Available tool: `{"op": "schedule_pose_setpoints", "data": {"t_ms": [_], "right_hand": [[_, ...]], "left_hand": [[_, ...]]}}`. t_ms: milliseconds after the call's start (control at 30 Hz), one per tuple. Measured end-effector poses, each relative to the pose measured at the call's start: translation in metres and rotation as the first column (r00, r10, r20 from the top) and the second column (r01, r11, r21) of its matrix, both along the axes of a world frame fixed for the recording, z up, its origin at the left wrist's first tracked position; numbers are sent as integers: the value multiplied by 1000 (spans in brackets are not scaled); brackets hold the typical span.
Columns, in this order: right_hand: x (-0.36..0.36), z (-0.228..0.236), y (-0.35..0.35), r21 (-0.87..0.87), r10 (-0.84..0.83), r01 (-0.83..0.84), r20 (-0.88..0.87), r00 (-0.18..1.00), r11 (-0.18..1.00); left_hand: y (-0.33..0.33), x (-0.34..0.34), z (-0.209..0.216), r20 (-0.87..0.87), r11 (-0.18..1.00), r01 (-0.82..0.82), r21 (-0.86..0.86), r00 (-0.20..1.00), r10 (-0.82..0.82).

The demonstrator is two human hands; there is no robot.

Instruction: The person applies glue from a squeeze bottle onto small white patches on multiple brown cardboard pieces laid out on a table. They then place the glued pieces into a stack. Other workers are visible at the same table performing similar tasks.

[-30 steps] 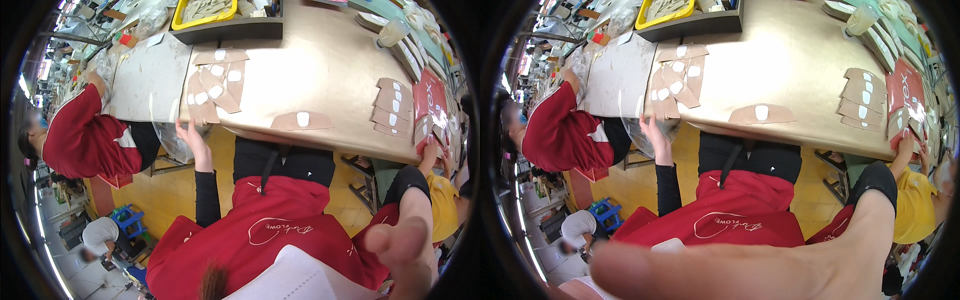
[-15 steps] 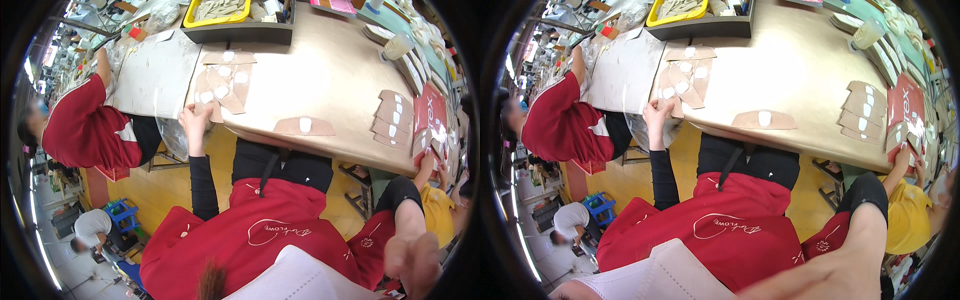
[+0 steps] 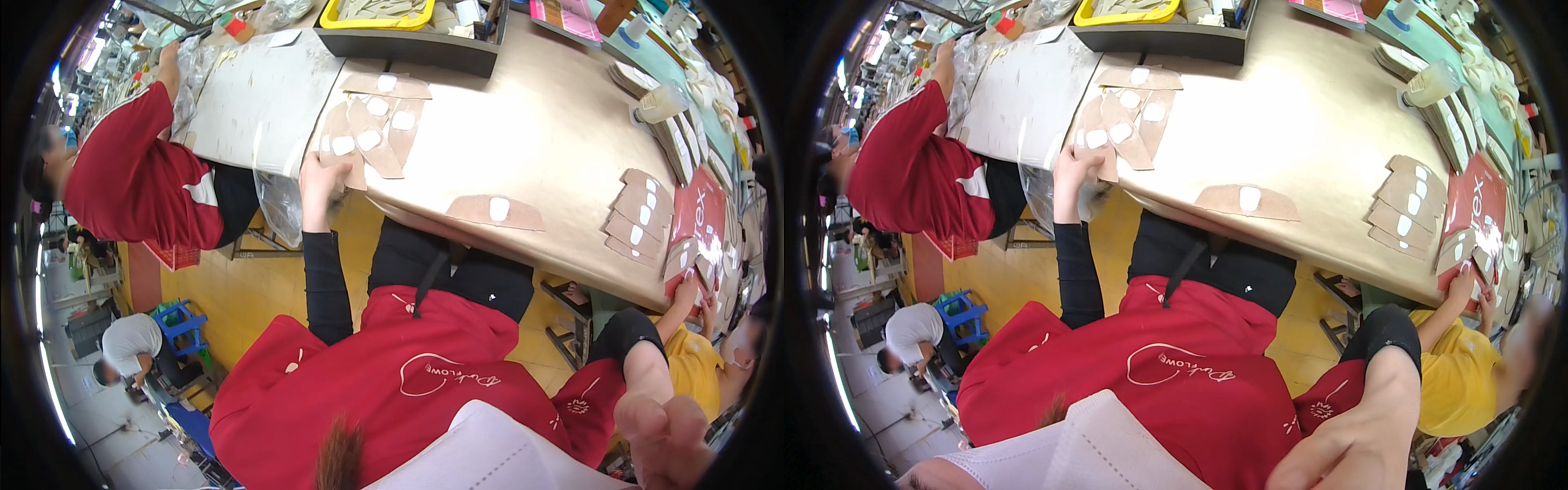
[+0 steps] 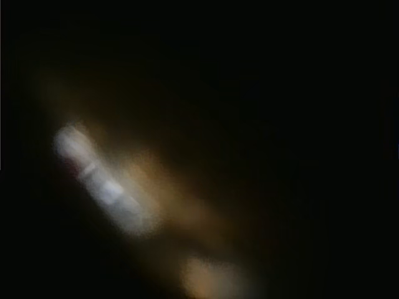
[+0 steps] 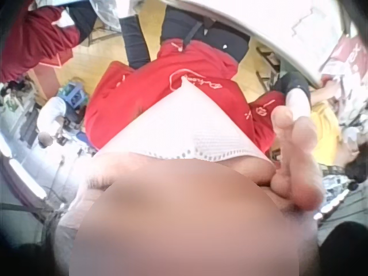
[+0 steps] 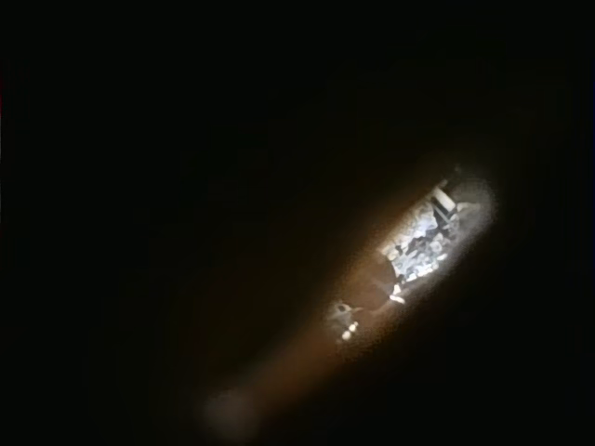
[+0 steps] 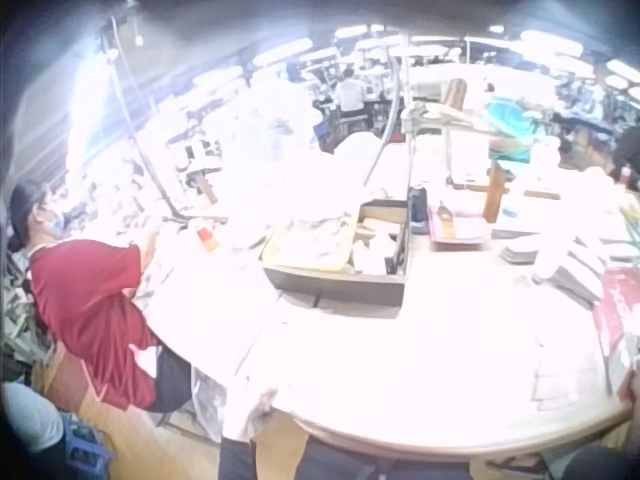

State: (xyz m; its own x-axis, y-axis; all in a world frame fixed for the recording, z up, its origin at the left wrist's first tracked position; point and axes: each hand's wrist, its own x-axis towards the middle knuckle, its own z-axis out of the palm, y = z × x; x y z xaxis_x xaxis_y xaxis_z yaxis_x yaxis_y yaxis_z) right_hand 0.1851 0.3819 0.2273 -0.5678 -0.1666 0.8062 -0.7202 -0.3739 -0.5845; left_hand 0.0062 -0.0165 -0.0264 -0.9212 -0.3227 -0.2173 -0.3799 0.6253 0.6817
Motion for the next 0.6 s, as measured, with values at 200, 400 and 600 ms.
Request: {"op": "schedule_pose_setpoints", "data": {"t_ms": [200,400,600], "right_hand": [[-12,-45,15,70,-15,11,59,998,997],[-18,-100,2,286,-114,25,298,948,958],[-64,-159,-30,315,-268,43,717,644,948]], "left_hand": [[9,15,6,-241,981,-92,171,961,132],[28,22,49,-379,798,-11,602,876,298],[98,43,83,-336,525,291,800,942,-10]]}}
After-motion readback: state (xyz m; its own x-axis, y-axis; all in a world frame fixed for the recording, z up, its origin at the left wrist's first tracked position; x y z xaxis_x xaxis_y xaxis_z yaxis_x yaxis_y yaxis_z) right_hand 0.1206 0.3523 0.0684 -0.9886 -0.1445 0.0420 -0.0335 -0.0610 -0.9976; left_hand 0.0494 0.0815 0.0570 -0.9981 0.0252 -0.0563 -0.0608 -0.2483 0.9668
